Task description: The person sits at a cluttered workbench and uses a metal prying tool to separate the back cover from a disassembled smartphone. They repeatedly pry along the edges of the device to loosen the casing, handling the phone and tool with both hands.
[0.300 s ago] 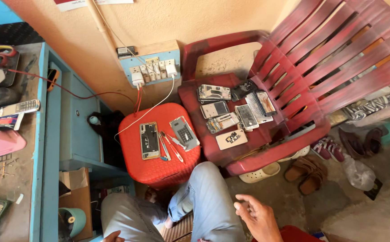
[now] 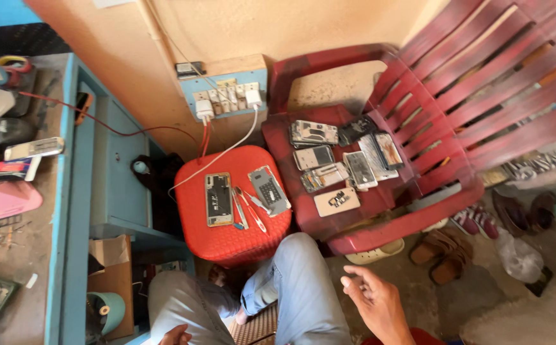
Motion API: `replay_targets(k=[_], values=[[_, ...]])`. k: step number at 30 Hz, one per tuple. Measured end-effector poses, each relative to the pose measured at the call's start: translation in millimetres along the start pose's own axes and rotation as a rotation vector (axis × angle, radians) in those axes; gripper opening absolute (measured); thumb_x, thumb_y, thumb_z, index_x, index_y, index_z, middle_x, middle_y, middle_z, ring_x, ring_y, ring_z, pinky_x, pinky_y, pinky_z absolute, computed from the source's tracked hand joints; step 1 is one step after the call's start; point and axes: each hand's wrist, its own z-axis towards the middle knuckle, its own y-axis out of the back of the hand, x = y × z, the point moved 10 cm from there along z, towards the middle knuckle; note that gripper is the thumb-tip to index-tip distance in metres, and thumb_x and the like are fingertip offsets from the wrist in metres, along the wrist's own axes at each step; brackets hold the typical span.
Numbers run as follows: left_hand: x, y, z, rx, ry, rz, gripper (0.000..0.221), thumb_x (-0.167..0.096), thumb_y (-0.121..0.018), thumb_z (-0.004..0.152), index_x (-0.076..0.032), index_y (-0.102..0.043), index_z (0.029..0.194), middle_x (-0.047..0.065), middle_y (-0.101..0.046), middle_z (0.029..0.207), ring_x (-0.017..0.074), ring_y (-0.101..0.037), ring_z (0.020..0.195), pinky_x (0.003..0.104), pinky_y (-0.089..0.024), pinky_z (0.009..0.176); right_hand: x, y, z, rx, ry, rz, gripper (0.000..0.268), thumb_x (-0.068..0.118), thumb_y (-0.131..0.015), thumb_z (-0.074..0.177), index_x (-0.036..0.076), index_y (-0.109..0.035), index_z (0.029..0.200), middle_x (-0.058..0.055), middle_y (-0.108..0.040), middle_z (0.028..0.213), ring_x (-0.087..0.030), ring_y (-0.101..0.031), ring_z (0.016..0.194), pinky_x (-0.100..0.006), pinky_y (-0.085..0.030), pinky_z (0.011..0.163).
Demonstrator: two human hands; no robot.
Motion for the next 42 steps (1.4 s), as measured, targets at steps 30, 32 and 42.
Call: replay_targets(k=[30,32,42], values=[[10.9,14.8,3.7,-0.053,-0.038,0.470,0.014,-0.019,-0.074,0.077,-0.014,-0.071,0.089,0.007,-0.074,0.084,0.0309,-0.073,0.070,0.044,-0.058,0.062,158.5,-281.5,233.3,0.115,0.474,-0.435,0.024,0.026,-0.068,0.091,0.010,-0.078,0.105,-0.017,-0.077,0.096,-0.034,-0.074,0.089,-0.044,-0.058,0.077],[5.8,10.6,8.1,-0.019,-0.059,0.481,0.016,-0.019,-0.074,0.075,-0.013,-0.071,0.090,0.008,-0.074,0.085,0.0317,-0.072,0.069,0.044,-0.058,0.062,109.3,-294.9,237.2,0.128,0.411,-0.466,0.027,0.028,-0.072,0.087,0.008,-0.078,0.105,-0.019,-0.076,0.093,-0.036,-0.074,0.087,-0.045,-0.058,0.077],[-2.6,4.2,15.3,0.041,-0.092,0.470,0.018,-0.018,-0.072,0.078,-0.009,-0.070,0.094,0.011,-0.074,0.090,0.0319,-0.073,0.072,0.042,-0.059,0.063,92.3,-358.7,193.5,0.028,0.299,-0.667,0.106,0.049,-0.091,0.064,-0.008,-0.042,0.139,-0.028,-0.056,0.130,-0.044,-0.060,0.114,-0.050,-0.055,0.088]])
